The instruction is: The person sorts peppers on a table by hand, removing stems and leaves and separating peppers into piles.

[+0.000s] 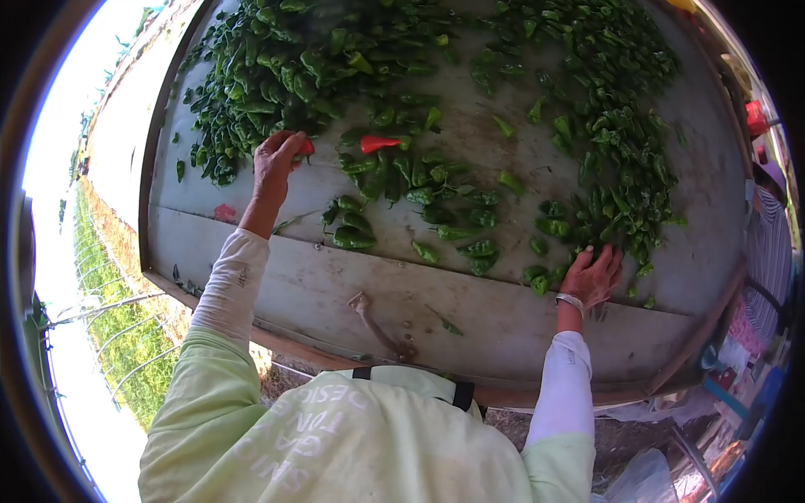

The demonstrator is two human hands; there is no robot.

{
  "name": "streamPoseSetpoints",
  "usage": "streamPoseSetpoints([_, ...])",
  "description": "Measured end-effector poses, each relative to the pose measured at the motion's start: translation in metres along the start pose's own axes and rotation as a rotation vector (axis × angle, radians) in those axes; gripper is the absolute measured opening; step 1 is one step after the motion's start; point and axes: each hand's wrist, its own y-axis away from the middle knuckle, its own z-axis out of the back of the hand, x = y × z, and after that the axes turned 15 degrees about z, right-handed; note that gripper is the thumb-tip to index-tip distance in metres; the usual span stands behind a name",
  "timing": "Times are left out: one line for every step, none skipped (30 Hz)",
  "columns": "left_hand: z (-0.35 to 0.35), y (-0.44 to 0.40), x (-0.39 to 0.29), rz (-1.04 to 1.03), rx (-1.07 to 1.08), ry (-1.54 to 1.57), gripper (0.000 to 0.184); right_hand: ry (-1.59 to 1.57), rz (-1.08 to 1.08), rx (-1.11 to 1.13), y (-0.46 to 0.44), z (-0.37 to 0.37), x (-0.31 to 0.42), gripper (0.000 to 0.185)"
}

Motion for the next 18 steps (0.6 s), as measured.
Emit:
streamPoseSetpoints([-0.009, 0.004, -0.003, 0.0, 0.001, -0.001, 0.014, 0.005, -0.002, 0.014, 0.0, 0.002, 0.001, 0.038])
streamPoseSetpoints([-0.019, 0.009, -0.005, -0.016, 0.077, 0.073, 0.013, 0.005, -0.002, 0.014, 0.001, -0.002, -0.002, 0.038])
streamPoseSetpoints([-0.03, 0.012, -0.007, -0.033, 0.152, 0.147, 0.015, -0.022, 0.042, -0.04, 0.002, -0.009, -0.009, 0.038])
streamPoseSetpoints([-0.044, 0.014, -0.006, -0.217, 0.053, -0.113, 0.017, -0.053, 0.09, -0.096, 0.002, -0.013, -0.013, 0.038])
streamPoseSetpoints([-0.055, 0.014, -0.004, -0.4, -0.058, -0.379, 0.019, -0.068, 0.097, -0.097, 0.001, -0.012, -0.012, 0.038])
streamPoseSetpoints([-0.067, 0.015, -0.005, -0.558, -0.097, -0.47, 0.022, -0.021, 0.075, -0.059, 0.001, -0.007, -0.008, 0.038])
streamPoseSetpoints([-0.08, 0.017, -0.004, -0.715, -0.134, -0.561, 0.024, 0.028, 0.053, -0.021, 0.001, -0.005, -0.007, 0.039])
streamPoseSetpoints([-0.092, 0.018, 0.001, -0.782, -0.16, -0.591, 0.024, 0.032, 0.066, -0.036, 0.001, -0.009, -0.009, 0.039])
streamPoseSetpoints([-0.101, 0.021, 0.006, -0.85, -0.181, -0.62, 0.025, 0.026, 0.069, -0.038, 0.001, -0.008, -0.007, 0.039])
streamPoseSetpoints([-0.104, 0.024, 0.008, -0.85, -0.185, -0.62, 0.025, 0.018, 0.053, -0.021, 0.001, -0.006, -0.006, 0.039])
streamPoseSetpoints([-0.107, 0.028, 0.011, -0.818, -0.142, -0.644, 0.027, 0.013, 0.036, -0.004, 0.0, -0.004, -0.006, 0.039])
streamPoseSetpoints([-0.109, 0.03, 0.013, -0.786, -0.096, -0.666, 0.029, 0.014, 0.034, -0.005, 0.0, -0.006, -0.005, 0.039])
streamPoseSetpoints([-0.108, 0.031, 0.015, -0.791, -0.087, -0.664, 0.029, 0.014, 0.055, -0.023, 0.0, -0.009, -0.006, 0.039])
streamPoseSetpoints([-0.103, 0.032, 0.019, -0.665, -0.008, -0.606, 0.03, 0.024, 0.073, -0.039, 0.001, -0.008, -0.01, 0.038])
streamPoseSetpoints([-0.1, 0.033, 0.023, -0.537, 0.078, -0.545, 0.031, 0.048, 0.06, -0.037, 0.003, -0.009, -0.013, 0.038])
streamPoseSetpoints([-0.094, 0.037, 0.019, -0.374, 0.123, -0.488, 0.028, 0.04, 0.064, -0.049, 0.003, -0.009, -0.01, 0.038])
streamPoseSetpoints([-0.085, 0.038, 0.015, -0.21, 0.167, -0.435, 0.025, 0.03, 0.067, -0.061, 0.002, -0.008, -0.008, 0.038])
streamPoseSetpoints([-0.076, 0.033, 0.019, -0.045, 0.276, -0.15, 0.021, 0.05, 0.055, -0.057, 0.001, -0.008, -0.009, 0.038])
